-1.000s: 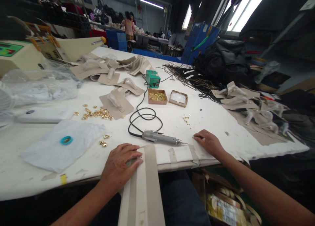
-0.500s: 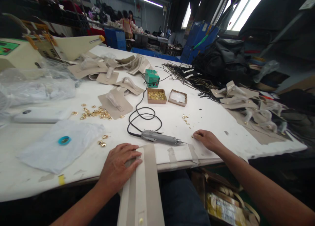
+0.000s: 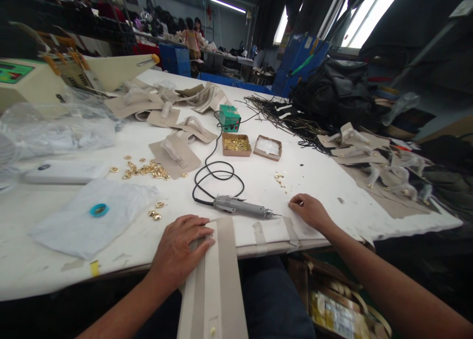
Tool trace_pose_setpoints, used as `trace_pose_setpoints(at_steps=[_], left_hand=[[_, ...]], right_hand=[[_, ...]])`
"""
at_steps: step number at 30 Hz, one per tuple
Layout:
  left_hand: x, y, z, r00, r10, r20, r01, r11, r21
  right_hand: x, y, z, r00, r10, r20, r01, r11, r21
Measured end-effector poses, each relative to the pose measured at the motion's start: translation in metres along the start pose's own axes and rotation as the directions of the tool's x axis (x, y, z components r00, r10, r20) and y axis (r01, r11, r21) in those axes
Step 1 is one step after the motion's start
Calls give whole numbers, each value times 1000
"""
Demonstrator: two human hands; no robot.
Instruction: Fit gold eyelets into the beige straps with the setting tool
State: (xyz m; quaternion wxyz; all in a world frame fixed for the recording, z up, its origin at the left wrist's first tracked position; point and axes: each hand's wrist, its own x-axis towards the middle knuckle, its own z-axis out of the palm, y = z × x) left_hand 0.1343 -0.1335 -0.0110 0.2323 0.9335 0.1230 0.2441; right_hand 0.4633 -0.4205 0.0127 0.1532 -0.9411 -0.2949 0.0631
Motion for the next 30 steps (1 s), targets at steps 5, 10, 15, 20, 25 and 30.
trace_pose_setpoints(at_steps=[5, 10, 15, 20, 25, 30], left_hand=[[-1, 0, -1, 1000, -7, 4, 7, 1000, -14], [-1, -1, -1, 1000, -16, 12, 16, 1000, -11], [-1, 0, 0, 1000, -11, 12, 11, 1000, -16], [0, 0, 0, 1000, -9, 8, 9, 1000, -14], [-1, 0, 0, 1000, -14, 13, 14, 1000, -9], [-1, -1, 0, 1000, -13, 14, 13, 1000, -9]], right_hand=[[-14, -5, 5, 991, -115, -72, 104, 985, -141], [-19, -8, 3, 973, -229, -30, 216, 949, -231], [-16, 0, 0, 965, -259, 26, 259, 945, -200], [-2, 7, -6, 971, -232, 61, 239, 958, -159], [5, 2, -12, 958, -268, 106, 285, 935, -212], [-5, -7, -11, 950, -299, 92, 312, 895, -318]])
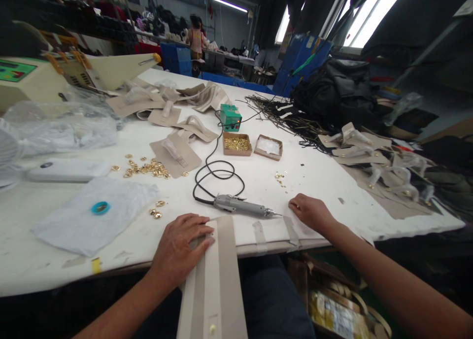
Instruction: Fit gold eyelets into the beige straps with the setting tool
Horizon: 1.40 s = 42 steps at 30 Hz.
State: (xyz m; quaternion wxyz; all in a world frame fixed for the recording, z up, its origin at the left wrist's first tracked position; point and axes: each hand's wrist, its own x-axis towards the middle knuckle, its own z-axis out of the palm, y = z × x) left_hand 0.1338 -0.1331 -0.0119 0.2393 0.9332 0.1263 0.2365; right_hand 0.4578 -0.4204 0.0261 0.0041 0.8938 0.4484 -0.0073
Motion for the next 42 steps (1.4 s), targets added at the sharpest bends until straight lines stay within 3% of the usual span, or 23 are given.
trace_pose_setpoints(at_steps=[18, 22, 25, 28, 30, 34, 37, 42], left_hand=[[-6, 18, -7, 996, -83, 24, 84, 994, -63], [-8, 19, -6, 995, -95, 15, 96, 992, -84], [-9, 20, -5, 995, -100, 29, 102, 989, -104], [-9, 21, -6, 994, -102, 37, 105, 988, -110], [-9, 21, -7, 995, -98, 33, 101, 989, -108], [-11, 20, -8, 996, -80, 39, 84, 990, -109], [-12, 19, -7, 997, -74, 37, 77, 991, -112], [-13, 16, -5, 997, -73, 30, 76, 990, -121]], right_hand=[[-12, 9, 30, 980, 111, -168, -128, 987, -96], [-17, 6, 24, 971, 172, -164, -176, 984, -13], [-24, -26, 5, 951, 231, -207, -181, 956, 232], [-31, -89, -15, 978, 160, -131, -72, 856, 512], [-31, -139, -22, 998, 3, -55, 31, 785, 619], [-18, -209, -15, 967, -255, -18, 192, 677, 710], [-8, -225, -4, 954, -300, 0, 213, 675, 706], [-4, -227, 0, 961, -277, 13, 193, 701, 687]])
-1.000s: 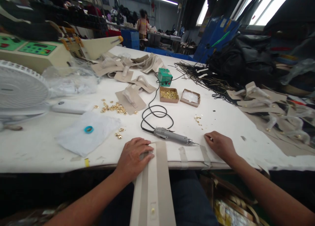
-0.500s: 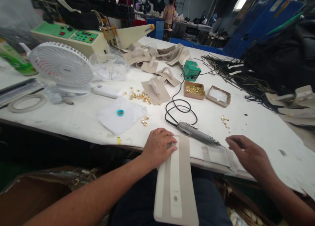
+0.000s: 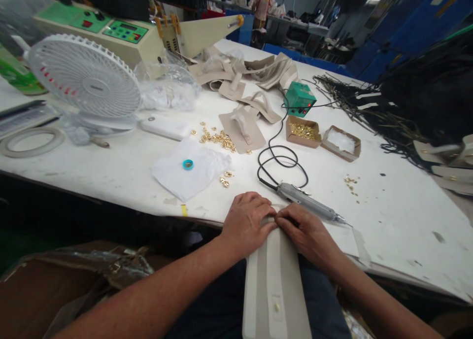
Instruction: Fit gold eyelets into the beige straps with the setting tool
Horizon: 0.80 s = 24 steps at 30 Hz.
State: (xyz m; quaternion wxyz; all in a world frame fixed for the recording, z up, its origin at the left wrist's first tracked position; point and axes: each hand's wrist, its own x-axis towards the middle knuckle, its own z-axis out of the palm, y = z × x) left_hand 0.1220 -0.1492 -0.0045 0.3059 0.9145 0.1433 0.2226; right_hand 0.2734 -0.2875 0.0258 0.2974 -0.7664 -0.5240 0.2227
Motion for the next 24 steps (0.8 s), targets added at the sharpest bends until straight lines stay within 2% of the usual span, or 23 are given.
trace_pose_setpoints(at_steps=[8, 15, 19, 24], left_hand=[[-1, 0, -2, 1000, -8, 10, 8, 1000, -4], [-1, 0, 0, 1000, -12, 12, 12, 1000, -3], [0, 0, 0, 1000, -14, 15, 14, 1000, -4], [1, 0, -1, 999, -15, 31, 15, 1000, 4]], right_hand=[[2, -8, 1, 990, 141, -20, -141, 990, 18], [6, -9, 1, 949, 314, 14, -313, 944, 100], [14, -9, -6, 934, 345, 94, -355, 926, 129], [28, 0, -15, 884, 367, 288, -437, 869, 231]])
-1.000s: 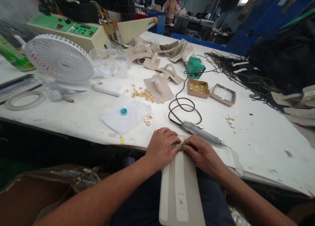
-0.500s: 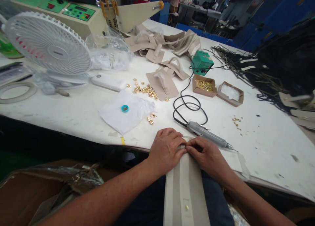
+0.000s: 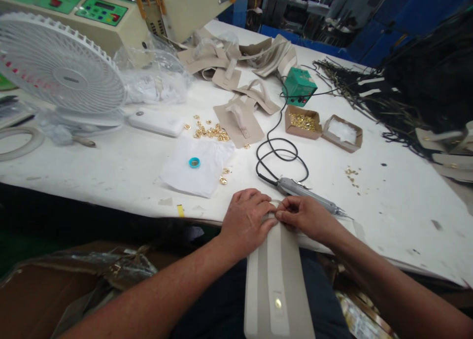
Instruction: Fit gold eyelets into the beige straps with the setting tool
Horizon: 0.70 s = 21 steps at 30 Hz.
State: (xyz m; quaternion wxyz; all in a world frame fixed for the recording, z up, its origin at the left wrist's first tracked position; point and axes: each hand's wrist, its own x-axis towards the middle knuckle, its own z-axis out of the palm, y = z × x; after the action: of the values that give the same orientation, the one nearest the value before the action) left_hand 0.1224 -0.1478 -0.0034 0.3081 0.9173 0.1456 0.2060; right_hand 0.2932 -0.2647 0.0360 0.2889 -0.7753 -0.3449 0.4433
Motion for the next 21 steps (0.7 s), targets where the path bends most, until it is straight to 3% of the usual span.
trace_pose_setpoints(at_steps=[3, 10, 17, 19, 21], left_hand=[[0, 0, 0, 1000, 3, -8, -3, 1000, 8], [-2, 0, 0, 999, 24, -35, -23, 999, 32], [-1, 2, 1, 999, 7, -44, -5, 1000, 27], [-1, 2, 0, 999, 4, -47, -3, 1000, 29], [0, 3, 0, 999, 3, -50, -1, 1000, 27]], right_hand=[[2, 0, 0, 1000, -6, 24, 6, 1000, 16], [-17, -2, 19, 960, -159, -232, 123, 979, -163], [-29, 3, 20, 934, -271, -234, 230, 955, -189], [-32, 7, 13, 902, -324, -286, 256, 934, -251], [-34, 16, 0, 813, -423, -400, 259, 878, -402]])
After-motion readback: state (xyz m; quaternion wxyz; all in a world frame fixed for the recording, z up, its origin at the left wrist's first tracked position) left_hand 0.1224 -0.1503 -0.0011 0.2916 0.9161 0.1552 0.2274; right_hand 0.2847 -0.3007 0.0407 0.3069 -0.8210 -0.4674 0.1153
